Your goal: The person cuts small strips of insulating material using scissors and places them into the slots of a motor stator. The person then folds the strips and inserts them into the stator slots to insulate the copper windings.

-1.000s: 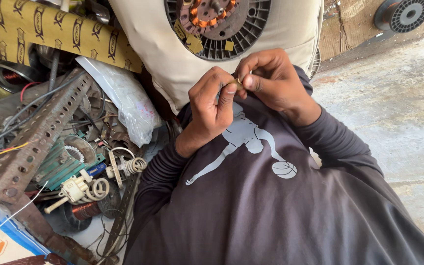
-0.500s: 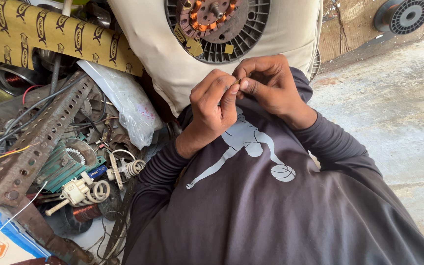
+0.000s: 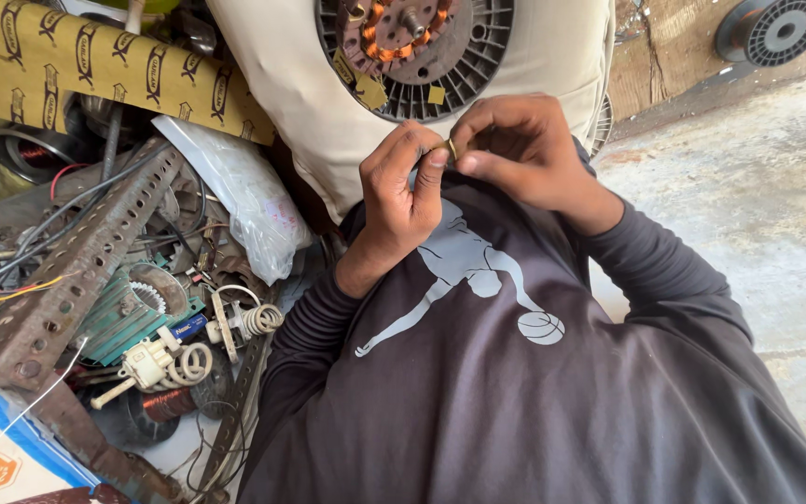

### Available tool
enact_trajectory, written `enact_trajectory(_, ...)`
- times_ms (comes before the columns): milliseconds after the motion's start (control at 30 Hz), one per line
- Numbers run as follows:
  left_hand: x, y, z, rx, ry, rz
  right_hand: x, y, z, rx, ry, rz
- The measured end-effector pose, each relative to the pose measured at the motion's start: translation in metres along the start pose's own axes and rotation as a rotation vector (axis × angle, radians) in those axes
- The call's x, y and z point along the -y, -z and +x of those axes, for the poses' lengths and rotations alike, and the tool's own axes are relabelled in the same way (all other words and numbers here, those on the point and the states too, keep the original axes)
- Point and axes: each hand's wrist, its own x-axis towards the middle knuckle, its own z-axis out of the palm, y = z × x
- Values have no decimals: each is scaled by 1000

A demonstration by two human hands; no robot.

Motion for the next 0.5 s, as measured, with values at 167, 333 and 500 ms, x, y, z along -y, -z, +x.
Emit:
enact_trajectory(167, -2, 0, 1, 1, -34, 16, 3, -7, 1, -67, -6, -241)
enact_trajectory(333, -2, 1, 0, 15, -21, 32, 11, -13, 0, -117, 211, -620)
enact_trajectory(500, 1, -2, -1, -21, 2, -61, 13, -14, 1, -89, 134, -467)
